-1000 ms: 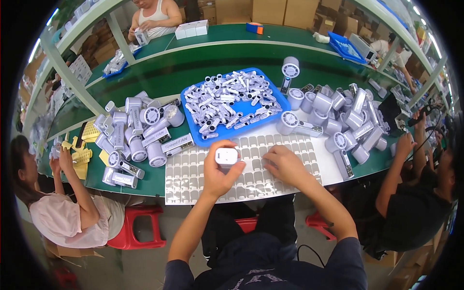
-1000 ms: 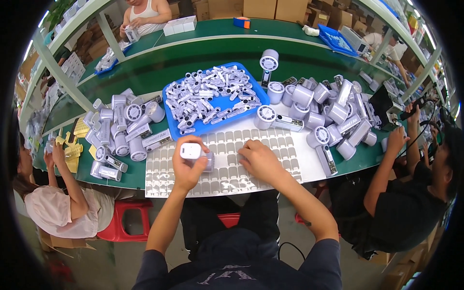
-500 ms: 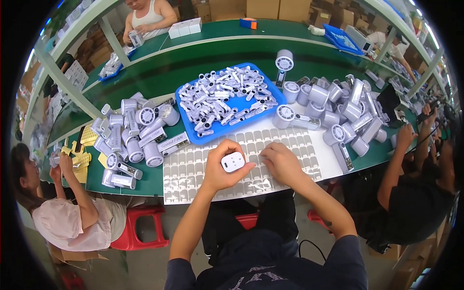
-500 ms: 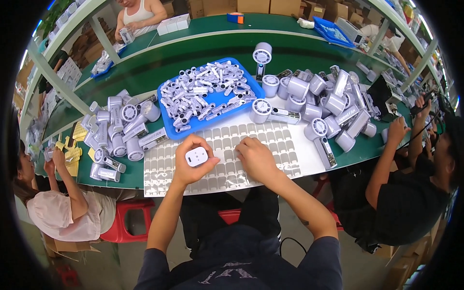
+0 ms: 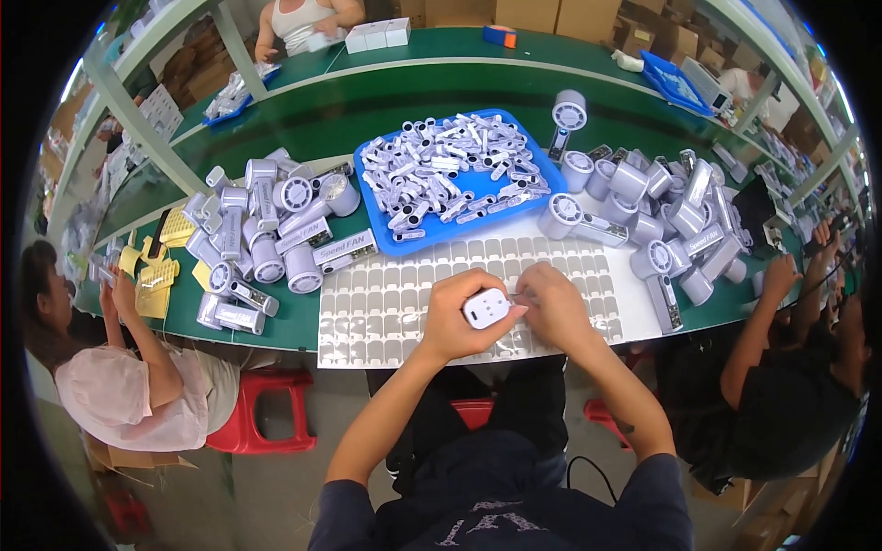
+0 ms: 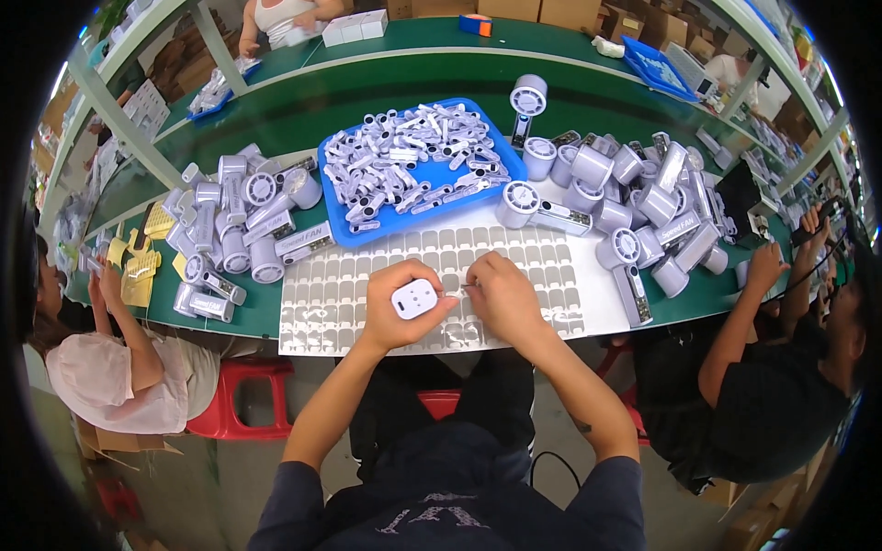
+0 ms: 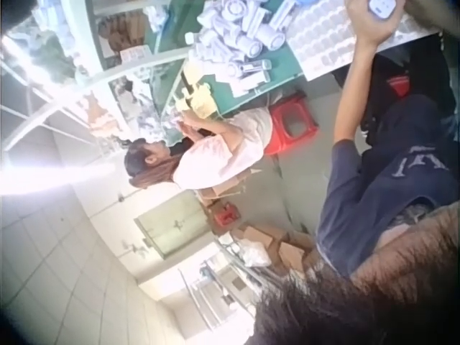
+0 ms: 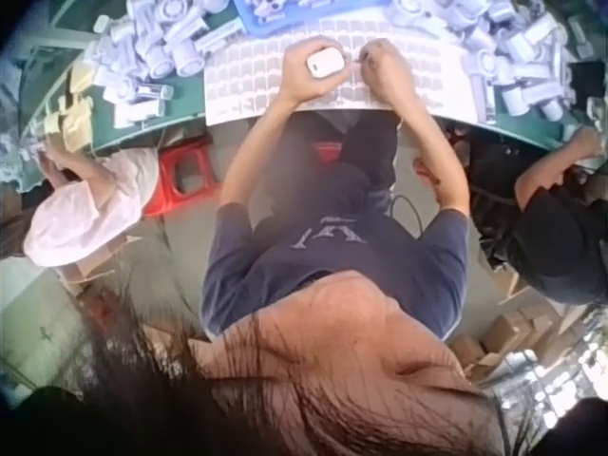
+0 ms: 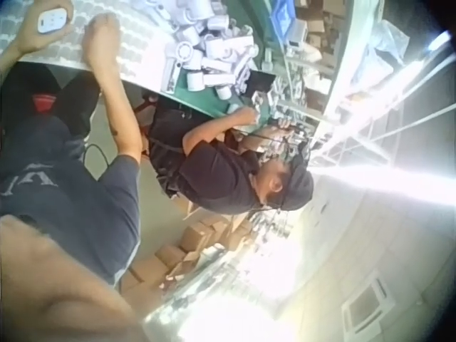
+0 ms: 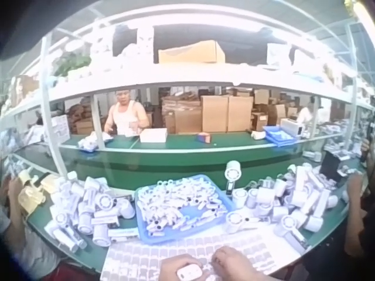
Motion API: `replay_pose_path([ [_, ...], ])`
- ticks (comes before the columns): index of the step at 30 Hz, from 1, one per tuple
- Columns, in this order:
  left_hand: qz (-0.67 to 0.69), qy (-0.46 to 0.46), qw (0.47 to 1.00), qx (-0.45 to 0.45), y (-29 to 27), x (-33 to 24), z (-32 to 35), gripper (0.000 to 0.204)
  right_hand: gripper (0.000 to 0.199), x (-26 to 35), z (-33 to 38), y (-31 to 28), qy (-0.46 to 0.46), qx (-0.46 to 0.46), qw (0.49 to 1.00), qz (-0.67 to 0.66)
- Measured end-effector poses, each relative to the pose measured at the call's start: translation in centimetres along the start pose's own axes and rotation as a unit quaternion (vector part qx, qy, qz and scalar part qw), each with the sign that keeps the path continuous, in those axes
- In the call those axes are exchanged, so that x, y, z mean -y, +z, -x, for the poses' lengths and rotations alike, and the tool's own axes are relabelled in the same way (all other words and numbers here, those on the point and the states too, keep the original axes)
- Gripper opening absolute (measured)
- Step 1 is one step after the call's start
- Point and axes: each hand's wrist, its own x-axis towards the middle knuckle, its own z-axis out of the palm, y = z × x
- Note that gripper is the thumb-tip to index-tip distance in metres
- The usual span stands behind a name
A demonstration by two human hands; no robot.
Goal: The person assembles portable fans by hand, applying stickers to the plastic housing and installing fan components into the housing.
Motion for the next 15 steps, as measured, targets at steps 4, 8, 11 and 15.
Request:
replay_pose_path([
  [4, -0.025, 0.010, 1.000, 0.004, 0.6, -0.1, 0.2, 0.021, 0.014, 0.2, -0.1, -1.7, 0.068, -0.066, 0.976, -0.198],
  [8, -0.049, 0.023, 0.998, 0.011, 0.6, -0.2, 0.1, 0.022, 0.026, 1.7, 1.7, -5.3, 0.126, -0.119, 0.842, -0.511],
  [11, -0.033, 0.024, 0.999, -0.001, 0.6, 0.6, 0.2, 0.028, 0.047, 6.2, 1.4, -5.8, 0.099, -0.079, 0.817, -0.563],
  [15, -0.031, 0.032, 0.999, 0.007, 0.7, 0.8, 0.3, 0.027, 0.064, 7.5, 0.6, -4.9, 0.080, -0.081, 0.813, -0.571],
])
